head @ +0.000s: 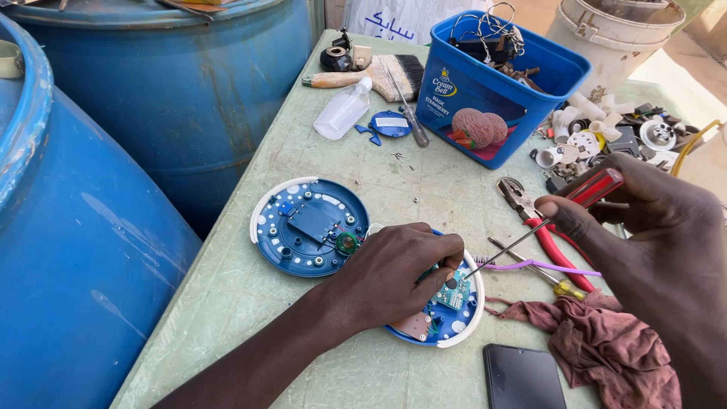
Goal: A person is using a screwdriver to work on a circuit board inside a blue plastic housing on a cluttered workbench.
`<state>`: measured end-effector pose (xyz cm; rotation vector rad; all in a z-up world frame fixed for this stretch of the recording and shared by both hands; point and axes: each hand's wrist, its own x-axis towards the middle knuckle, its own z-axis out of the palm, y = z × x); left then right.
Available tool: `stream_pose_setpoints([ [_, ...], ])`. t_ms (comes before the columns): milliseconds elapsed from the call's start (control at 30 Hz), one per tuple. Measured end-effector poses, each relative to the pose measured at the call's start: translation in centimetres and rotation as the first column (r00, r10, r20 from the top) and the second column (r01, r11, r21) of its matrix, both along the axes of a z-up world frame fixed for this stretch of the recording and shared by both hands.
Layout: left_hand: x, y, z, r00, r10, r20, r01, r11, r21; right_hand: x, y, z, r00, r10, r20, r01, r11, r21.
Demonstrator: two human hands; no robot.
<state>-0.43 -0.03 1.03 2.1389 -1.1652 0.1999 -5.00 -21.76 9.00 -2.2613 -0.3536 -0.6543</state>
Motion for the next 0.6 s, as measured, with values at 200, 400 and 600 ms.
stream_pose_setpoints([
  [200,0.1,0.1,-0.1,1.0,-0.018,0.004,0.018,0.999,-0.029,-0.5,-0.2,-1.1,0.962,0.242,-0.126,-0.195,0.933,0.303],
  [400,0.0,0.2,0.1,0.999,-0.02,-0.027,0.019,0.999,-0.027,-0.4,-0.8,-2.6,0.907,0.392,-0.153,-0.313,0.871,0.378],
  [600,0.0,0.2,0.5,0.999,-0.019,-0.045,0.017,0.999,-0.041,0.1,-0.6,-3.2,0.95,0.313,-0.02,-0.287,0.895,0.341],
])
